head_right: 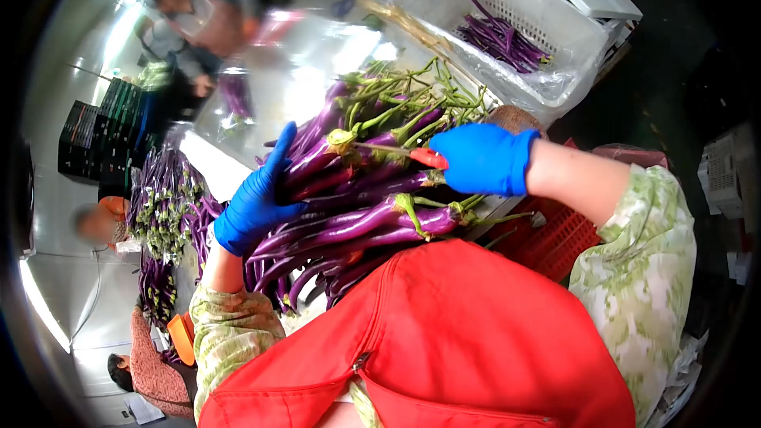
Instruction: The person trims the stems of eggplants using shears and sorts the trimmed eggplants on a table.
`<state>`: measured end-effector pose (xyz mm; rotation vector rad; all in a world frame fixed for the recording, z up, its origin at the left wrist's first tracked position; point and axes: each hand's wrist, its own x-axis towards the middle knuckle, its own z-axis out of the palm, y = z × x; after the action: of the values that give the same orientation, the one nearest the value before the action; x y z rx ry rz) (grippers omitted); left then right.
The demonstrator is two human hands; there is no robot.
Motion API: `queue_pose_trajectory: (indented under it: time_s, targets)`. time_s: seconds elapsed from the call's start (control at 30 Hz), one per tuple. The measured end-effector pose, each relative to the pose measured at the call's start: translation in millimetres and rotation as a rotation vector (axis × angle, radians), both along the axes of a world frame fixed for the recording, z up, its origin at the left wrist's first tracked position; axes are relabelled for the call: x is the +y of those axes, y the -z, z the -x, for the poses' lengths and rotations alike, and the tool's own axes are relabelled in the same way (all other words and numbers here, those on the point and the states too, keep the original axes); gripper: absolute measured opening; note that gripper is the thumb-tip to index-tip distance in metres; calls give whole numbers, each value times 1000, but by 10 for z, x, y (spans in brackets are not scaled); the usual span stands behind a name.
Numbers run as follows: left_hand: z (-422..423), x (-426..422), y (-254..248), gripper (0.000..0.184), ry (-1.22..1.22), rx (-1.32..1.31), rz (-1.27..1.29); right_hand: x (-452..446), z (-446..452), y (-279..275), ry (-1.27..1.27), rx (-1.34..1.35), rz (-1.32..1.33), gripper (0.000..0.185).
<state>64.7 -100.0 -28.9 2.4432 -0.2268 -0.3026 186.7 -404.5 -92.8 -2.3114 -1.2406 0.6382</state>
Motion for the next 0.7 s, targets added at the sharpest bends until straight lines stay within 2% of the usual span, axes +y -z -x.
queue_pose_trajectory:
  time_s: [0.17, 0.2, 0.27, 0.3, 0.4, 0.5, 0.53, 0.63, 0.67, 0.7]
  targets:
    - [-4, 123, 96, 95, -10, -63, -46, -190, 17, 211, 148, 69, -53, 22]
    - [7, 147, 100, 95, -26, -74, -59, -238, 26, 226, 170, 208, -124, 31]
    - [24, 139, 72, 91, -55, -138, -109, -278, 59, 100, 313, 817, -181, 54]
    - [28, 141, 94, 92, -54, -160, -129, -287, 65, 8, 345, 972, -136, 61]
    - [-7, 115, 127, 92, -8, -229, -190, -176, 51, -58, 273, 1037, -266, 60]
    - [3, -10, 87, 92, 68, -295, -226, -10, -17, -17, 221, 1058, -305, 78]
    - [14, -39, 77, 91, 80, -313, -231, 0, -17, -122, 233, 1049, -260, 75]
    - [130, -34, 57, 92, 59, -380, -237, 244, -3, -130, 236, 1023, -375, 65]
    - [186, 14, -1, 92, 25, -414, -230, 406, -3, -333, 197, 968, -261, 45]
    - [176, 71, 51, 92, -8, -448, -225, 377, 42, -148, 342, 1086, -509, 23]
